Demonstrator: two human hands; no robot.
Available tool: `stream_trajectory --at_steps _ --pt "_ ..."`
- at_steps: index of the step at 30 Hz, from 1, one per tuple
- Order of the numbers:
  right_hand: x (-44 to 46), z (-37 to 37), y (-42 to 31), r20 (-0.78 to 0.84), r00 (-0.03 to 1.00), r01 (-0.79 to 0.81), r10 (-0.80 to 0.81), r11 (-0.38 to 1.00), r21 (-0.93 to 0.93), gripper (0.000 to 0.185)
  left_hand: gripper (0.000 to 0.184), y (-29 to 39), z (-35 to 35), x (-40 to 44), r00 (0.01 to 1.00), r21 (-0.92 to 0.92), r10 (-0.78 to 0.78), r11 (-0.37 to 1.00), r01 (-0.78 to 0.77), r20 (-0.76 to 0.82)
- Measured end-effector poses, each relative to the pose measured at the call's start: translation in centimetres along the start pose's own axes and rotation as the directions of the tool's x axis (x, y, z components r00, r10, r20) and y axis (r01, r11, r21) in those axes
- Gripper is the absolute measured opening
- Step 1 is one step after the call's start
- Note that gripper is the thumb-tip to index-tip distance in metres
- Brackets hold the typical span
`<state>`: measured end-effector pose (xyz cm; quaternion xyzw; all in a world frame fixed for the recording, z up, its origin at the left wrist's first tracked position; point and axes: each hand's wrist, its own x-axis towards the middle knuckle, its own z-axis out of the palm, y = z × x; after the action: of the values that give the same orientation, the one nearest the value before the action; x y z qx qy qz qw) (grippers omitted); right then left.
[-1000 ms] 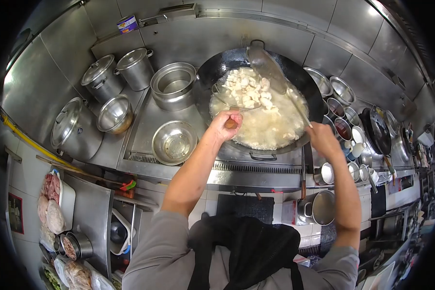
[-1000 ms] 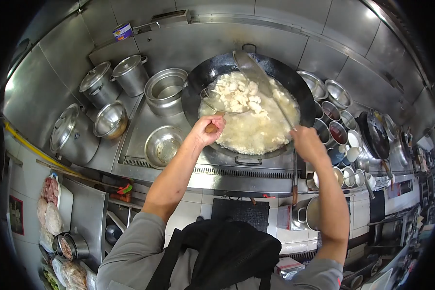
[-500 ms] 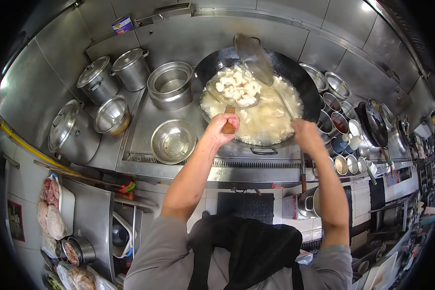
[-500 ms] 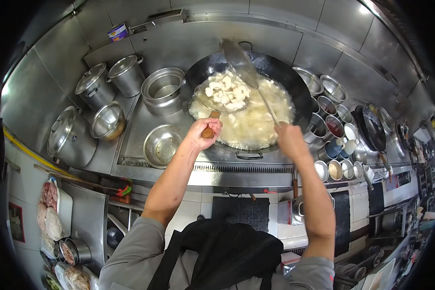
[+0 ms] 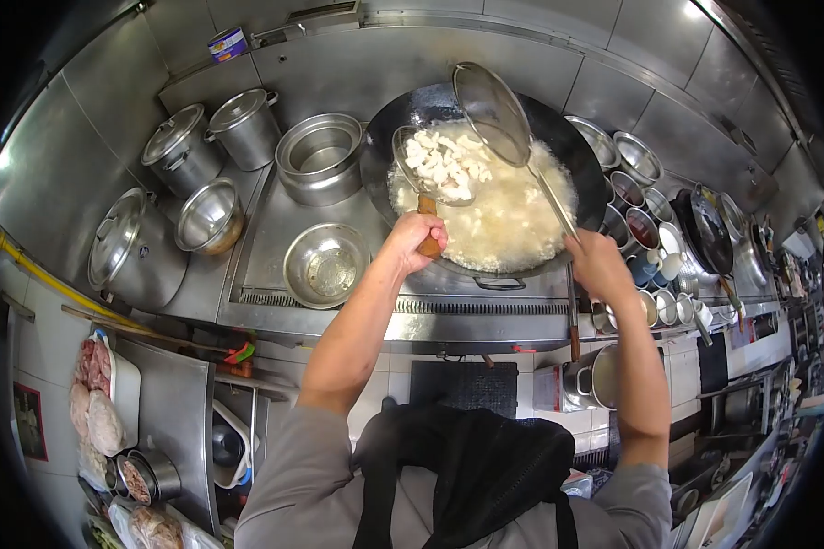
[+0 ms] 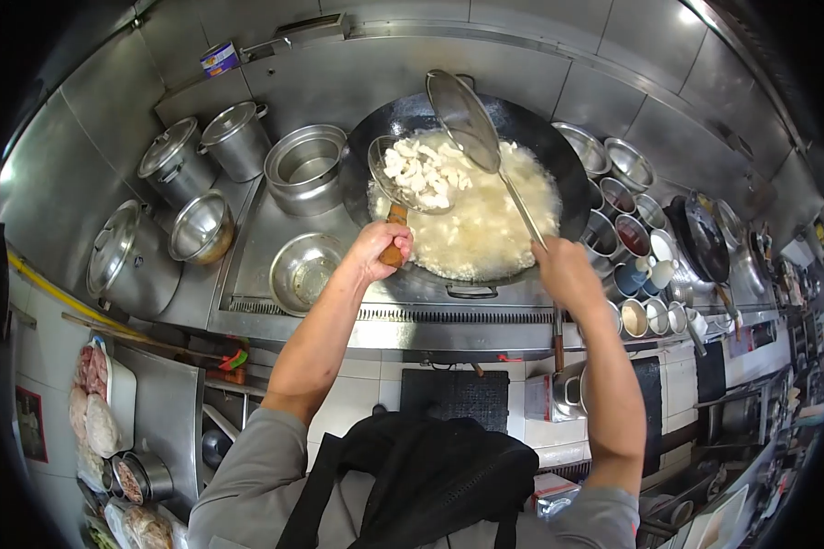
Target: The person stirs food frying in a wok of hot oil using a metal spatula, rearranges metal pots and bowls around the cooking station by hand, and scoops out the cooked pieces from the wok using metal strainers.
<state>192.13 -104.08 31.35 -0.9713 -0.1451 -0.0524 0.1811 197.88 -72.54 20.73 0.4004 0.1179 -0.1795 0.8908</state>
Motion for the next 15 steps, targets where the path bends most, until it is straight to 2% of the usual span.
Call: stream_trajectory --at_steps 3,6,8,9,12,14,15 --pt "-2.2 -1.8 -1.8 0.236 0.97 -0.084 0.063 0.993 0.08 0.029 0.007 0.2 1.9 -0.9 0.995 0.134 0.084 0.988 -0.077 -0.048" --pt "-0.6 8.0 1.8 0.063 0.997 -0.044 0.051 0.994 -0.1 0.029 0.017 -0.4 3.3 -1.6 0.986 0.298 0.156 0.945 -0.131 -0.06" --pt "0.8 9.9 2.2 0.041 0.996 -0.072 0.075 0.994 -0.088 0.029 0.021 -0.4 3.5 -1.3 0.971 0.442 0.233 0.878 -0.185 -0.058" --pt "1.8 10.0 2.3 0.03 0.996 -0.083 0.085 0.993 -0.079 0.029 0.031 -0.1 3.4 -1.2 0.962 0.51 0.261 0.84 -0.184 -0.083" --pt "2.8 8.5 5.3 -0.041 0.999 -0.022 0.02 0.998 -0.058 0.027 0.044 1.2 3.6 -1.9 0.902 0.741 0.412 0.645 -0.189 -0.128" --pt "2.3 5.7 6.9 -0.176 0.984 0.004 -0.011 0.999 -0.041 0.021 0.05 2.2 3.8 -2.7 0.902 0.827 0.413 0.547 -0.132 -0.129" --pt "1.3 2.0 5.2 -0.073 0.978 -0.185 0.196 0.974 0.132 0.019 0.051 2.5 3.8 -3.0 0.896 0.854 0.426 0.507 -0.121 -0.125"
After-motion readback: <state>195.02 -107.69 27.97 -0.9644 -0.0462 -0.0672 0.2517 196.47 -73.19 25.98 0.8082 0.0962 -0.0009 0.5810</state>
